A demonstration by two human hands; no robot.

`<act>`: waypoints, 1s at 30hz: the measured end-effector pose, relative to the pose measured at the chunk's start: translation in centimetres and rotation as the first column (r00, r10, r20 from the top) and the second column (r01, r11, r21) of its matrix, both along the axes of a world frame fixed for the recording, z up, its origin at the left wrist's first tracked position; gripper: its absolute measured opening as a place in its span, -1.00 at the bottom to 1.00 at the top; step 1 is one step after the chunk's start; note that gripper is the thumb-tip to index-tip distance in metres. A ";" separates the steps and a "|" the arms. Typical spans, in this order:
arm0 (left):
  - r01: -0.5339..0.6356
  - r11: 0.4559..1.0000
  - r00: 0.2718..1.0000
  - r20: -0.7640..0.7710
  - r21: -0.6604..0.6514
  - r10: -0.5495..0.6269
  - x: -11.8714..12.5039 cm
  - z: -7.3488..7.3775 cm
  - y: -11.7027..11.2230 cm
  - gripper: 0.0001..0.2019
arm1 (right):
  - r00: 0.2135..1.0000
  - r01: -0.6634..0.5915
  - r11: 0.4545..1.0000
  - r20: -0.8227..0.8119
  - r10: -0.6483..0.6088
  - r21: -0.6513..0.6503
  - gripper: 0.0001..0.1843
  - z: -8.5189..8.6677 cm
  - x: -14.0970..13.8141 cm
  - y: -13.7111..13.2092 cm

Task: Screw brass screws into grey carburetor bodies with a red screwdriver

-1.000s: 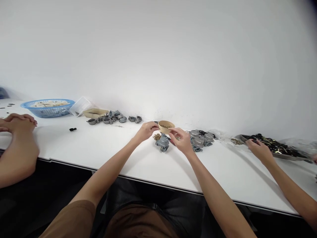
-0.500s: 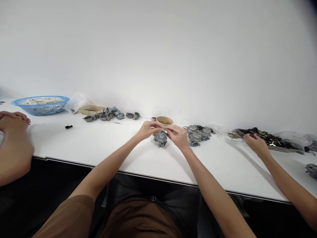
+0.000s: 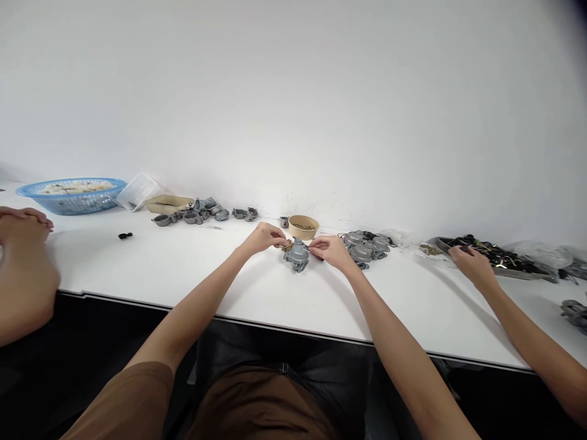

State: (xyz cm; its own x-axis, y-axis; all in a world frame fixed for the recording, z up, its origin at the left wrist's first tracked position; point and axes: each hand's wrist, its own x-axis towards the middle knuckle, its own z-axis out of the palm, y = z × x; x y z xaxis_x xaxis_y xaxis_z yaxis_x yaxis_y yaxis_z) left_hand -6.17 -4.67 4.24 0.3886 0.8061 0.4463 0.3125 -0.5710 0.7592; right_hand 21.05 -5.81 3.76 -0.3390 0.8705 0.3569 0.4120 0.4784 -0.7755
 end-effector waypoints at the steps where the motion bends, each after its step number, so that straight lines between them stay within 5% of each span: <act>1: -0.008 1.000 1.000 0.000 -0.010 0.008 -0.1 0.0 0.1 -0.76 | 1.000 -0.009 1.000 0.004 0.010 -0.011 -0.75 0.0 0.0 0.0; 11: 0.014 0.993 0.999 0.044 -0.115 -0.009 -0.9 -1.0 1.2 -0.77 | 0.998 -0.053 0.996 -0.037 0.051 -0.066 -0.72 -0.5 0.3 0.5; 19: 0.159 0.966 0.981 0.143 -0.206 -0.131 1.0 -1.3 0.1 -0.63 | 0.998 -0.058 0.995 -0.033 0.055 -0.085 -0.72 0.0 0.1 0.0; 30: 0.167 0.985 0.986 0.015 -0.049 -0.166 1.4 -1.6 -0.4 -0.73 | 0.998 -0.056 0.997 0.003 0.056 -0.061 -0.76 0.5 -0.1 -0.5</act>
State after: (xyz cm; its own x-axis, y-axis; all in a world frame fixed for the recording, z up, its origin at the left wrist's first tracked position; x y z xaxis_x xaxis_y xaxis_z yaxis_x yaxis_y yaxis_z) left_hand -4.73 -5.09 2.62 0.5148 0.7516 0.4124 0.2079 -0.5761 0.7905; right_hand 20.90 -6.27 4.21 -0.3893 0.8700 0.3024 0.3898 0.4531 -0.8017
